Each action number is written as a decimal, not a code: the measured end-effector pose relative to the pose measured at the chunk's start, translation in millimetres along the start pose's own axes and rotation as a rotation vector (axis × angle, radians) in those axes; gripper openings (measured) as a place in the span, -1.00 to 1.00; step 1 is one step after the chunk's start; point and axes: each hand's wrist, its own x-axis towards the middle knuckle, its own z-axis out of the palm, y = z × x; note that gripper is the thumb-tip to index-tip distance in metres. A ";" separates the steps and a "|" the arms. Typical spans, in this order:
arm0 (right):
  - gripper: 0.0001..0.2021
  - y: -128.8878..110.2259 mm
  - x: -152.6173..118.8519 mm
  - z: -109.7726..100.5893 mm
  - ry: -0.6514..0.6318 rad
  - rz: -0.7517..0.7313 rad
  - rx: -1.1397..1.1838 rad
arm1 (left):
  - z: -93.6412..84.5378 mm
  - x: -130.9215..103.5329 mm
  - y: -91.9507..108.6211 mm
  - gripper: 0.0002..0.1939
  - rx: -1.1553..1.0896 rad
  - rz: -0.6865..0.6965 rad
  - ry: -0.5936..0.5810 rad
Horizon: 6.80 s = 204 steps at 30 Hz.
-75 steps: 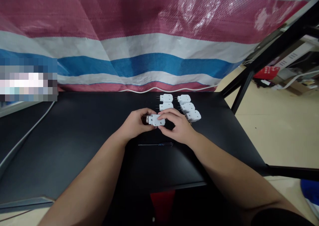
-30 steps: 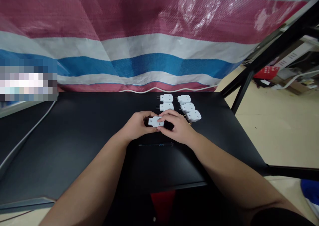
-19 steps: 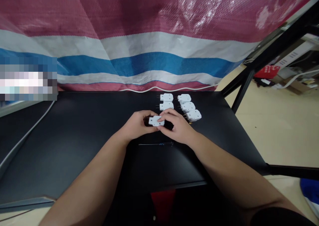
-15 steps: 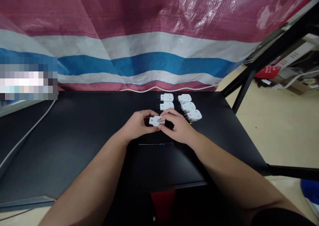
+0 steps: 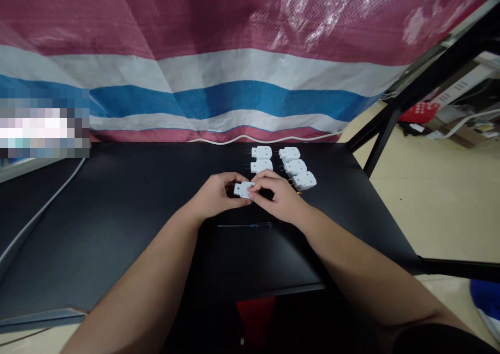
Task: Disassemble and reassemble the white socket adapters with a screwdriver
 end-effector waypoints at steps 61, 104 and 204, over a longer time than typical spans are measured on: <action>-0.93 -30.6 0.8 -26.4 -0.445 0.111 -0.202 | -10.5 10.5 19.7 -0.80 -1.111 -0.141 0.575; -0.85 -4.0 -3.5 -20.1 0.169 0.093 -0.028 | -8.5 7.6 7.3 -0.70 -0.933 -0.203 0.207; -0.85 -19.6 -1.2 -27.4 0.133 0.155 -0.101 | -11.4 6.3 23.1 -0.72 -1.042 -0.179 0.465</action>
